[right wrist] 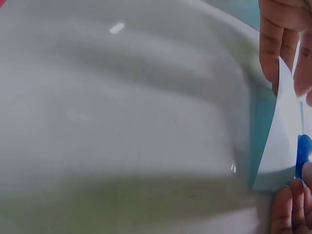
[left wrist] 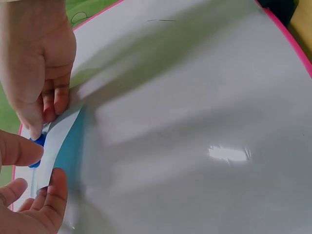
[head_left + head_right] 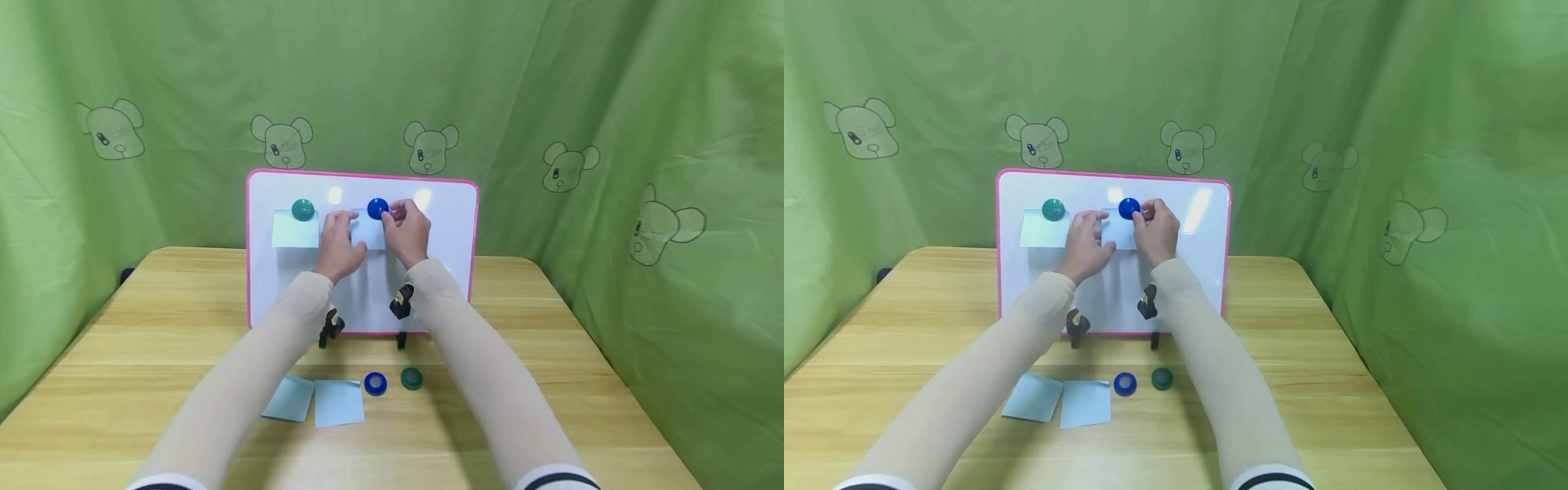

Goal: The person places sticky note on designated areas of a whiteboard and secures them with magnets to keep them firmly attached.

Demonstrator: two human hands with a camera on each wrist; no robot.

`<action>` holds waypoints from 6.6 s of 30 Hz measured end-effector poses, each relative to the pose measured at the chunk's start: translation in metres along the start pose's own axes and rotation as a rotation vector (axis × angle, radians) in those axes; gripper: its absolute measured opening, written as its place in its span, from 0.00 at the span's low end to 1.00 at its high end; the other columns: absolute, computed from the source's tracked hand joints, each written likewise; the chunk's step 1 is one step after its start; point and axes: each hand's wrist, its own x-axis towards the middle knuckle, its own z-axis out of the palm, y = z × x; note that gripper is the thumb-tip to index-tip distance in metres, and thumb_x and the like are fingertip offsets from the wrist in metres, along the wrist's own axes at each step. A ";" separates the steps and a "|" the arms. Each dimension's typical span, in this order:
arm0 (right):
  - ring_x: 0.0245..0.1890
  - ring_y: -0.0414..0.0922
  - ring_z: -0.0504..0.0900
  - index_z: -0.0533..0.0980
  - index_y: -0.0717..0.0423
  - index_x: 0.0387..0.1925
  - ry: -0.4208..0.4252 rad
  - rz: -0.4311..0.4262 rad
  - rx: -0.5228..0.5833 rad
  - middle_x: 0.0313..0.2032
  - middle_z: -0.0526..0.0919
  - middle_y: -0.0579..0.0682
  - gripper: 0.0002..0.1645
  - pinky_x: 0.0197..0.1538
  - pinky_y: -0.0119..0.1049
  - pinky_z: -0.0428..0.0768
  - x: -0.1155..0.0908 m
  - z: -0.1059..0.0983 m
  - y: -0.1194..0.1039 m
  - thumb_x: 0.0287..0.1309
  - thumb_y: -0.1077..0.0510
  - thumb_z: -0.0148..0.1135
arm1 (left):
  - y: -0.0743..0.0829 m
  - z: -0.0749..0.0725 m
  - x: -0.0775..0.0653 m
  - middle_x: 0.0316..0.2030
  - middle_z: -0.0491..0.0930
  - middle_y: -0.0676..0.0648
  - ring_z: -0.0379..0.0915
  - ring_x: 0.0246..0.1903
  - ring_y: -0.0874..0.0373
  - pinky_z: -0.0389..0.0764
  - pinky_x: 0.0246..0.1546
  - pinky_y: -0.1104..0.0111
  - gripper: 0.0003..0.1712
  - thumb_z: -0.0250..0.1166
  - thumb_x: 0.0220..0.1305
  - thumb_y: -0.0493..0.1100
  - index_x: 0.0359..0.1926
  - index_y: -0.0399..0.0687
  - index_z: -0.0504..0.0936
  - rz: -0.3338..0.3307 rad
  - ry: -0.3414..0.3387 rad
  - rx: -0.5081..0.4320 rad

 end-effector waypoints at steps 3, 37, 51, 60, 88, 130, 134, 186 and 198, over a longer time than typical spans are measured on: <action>0.38 0.46 0.78 0.75 0.60 0.44 -0.034 0.008 -0.024 0.37 0.80 0.53 0.11 0.44 0.35 0.79 0.000 -0.003 0.004 0.64 0.57 0.60 | -0.002 -0.002 -0.001 0.66 0.60 0.42 0.70 0.49 0.51 0.78 0.50 0.63 0.31 0.63 0.60 0.34 0.65 0.42 0.68 -0.001 -0.011 -0.028; 0.37 0.48 0.76 0.74 0.58 0.42 -0.268 0.046 -0.134 0.37 0.78 0.53 0.11 0.40 0.39 0.78 -0.053 -0.041 0.057 0.63 0.55 0.60 | -0.066 -0.025 -0.076 0.56 0.70 0.43 0.76 0.46 0.49 0.83 0.42 0.60 0.30 0.63 0.60 0.35 0.64 0.43 0.68 -0.015 -0.149 0.008; 0.37 0.48 0.75 0.76 0.58 0.41 -0.330 0.062 -0.165 0.35 0.78 0.52 0.09 0.42 0.39 0.77 -0.083 -0.056 0.087 0.62 0.57 0.62 | -0.099 -0.044 -0.111 0.52 0.77 0.39 0.77 0.48 0.45 0.80 0.50 0.53 0.25 0.68 0.59 0.37 0.58 0.40 0.74 -0.043 -0.393 0.100; 0.36 0.48 0.75 0.75 0.59 0.40 -0.376 0.051 -0.153 0.34 0.77 0.52 0.10 0.43 0.40 0.77 -0.098 -0.060 0.097 0.61 0.57 0.62 | -0.114 -0.054 -0.125 0.54 0.77 0.39 0.75 0.51 0.42 0.77 0.52 0.50 0.26 0.69 0.57 0.38 0.57 0.40 0.75 -0.112 -0.431 0.106; 0.30 0.43 0.74 0.77 0.53 0.37 -0.873 0.123 -0.240 0.30 0.77 0.46 0.09 0.35 0.36 0.76 -0.129 -0.070 0.119 0.58 0.54 0.67 | -0.126 -0.066 -0.140 0.33 0.78 0.51 0.76 0.38 0.54 0.79 0.45 0.53 0.14 0.73 0.47 0.31 0.27 0.47 0.75 -0.096 -0.539 0.177; 0.29 0.42 0.75 0.80 0.54 0.38 -1.000 0.037 -0.175 0.31 0.79 0.44 0.13 0.34 0.34 0.77 -0.136 -0.079 0.121 0.49 0.62 0.73 | -0.136 -0.076 -0.144 0.40 0.80 0.48 0.74 0.47 0.45 0.76 0.51 0.47 0.19 0.63 0.45 0.21 0.33 0.48 0.82 0.033 -0.460 0.234; 0.25 0.41 0.76 0.81 0.55 0.34 -1.009 0.050 -0.160 0.28 0.80 0.44 0.07 0.31 0.34 0.78 -0.136 -0.079 0.122 0.52 0.63 0.71 | -0.136 -0.076 -0.142 0.41 0.81 0.47 0.74 0.46 0.46 0.76 0.51 0.47 0.15 0.65 0.49 0.24 0.33 0.48 0.82 -0.002 -0.449 0.236; 0.26 0.45 0.76 0.76 0.52 0.47 -0.740 0.098 -0.161 0.27 0.78 0.49 0.13 0.29 0.38 0.78 -0.130 -0.082 0.118 0.60 0.62 0.64 | -0.111 -0.064 -0.120 0.54 0.75 0.41 0.73 0.40 0.51 0.81 0.44 0.59 0.28 0.65 0.52 0.26 0.57 0.41 0.77 0.127 -0.363 0.157; 0.26 0.45 0.75 0.76 0.52 0.49 -0.675 0.117 -0.173 0.26 0.77 0.49 0.15 0.31 0.37 0.77 -0.124 -0.081 0.113 0.60 0.60 0.64 | -0.094 -0.052 -0.108 0.53 0.74 0.42 0.75 0.45 0.46 0.82 0.45 0.57 0.20 0.66 0.56 0.29 0.50 0.44 0.77 0.075 -0.362 0.118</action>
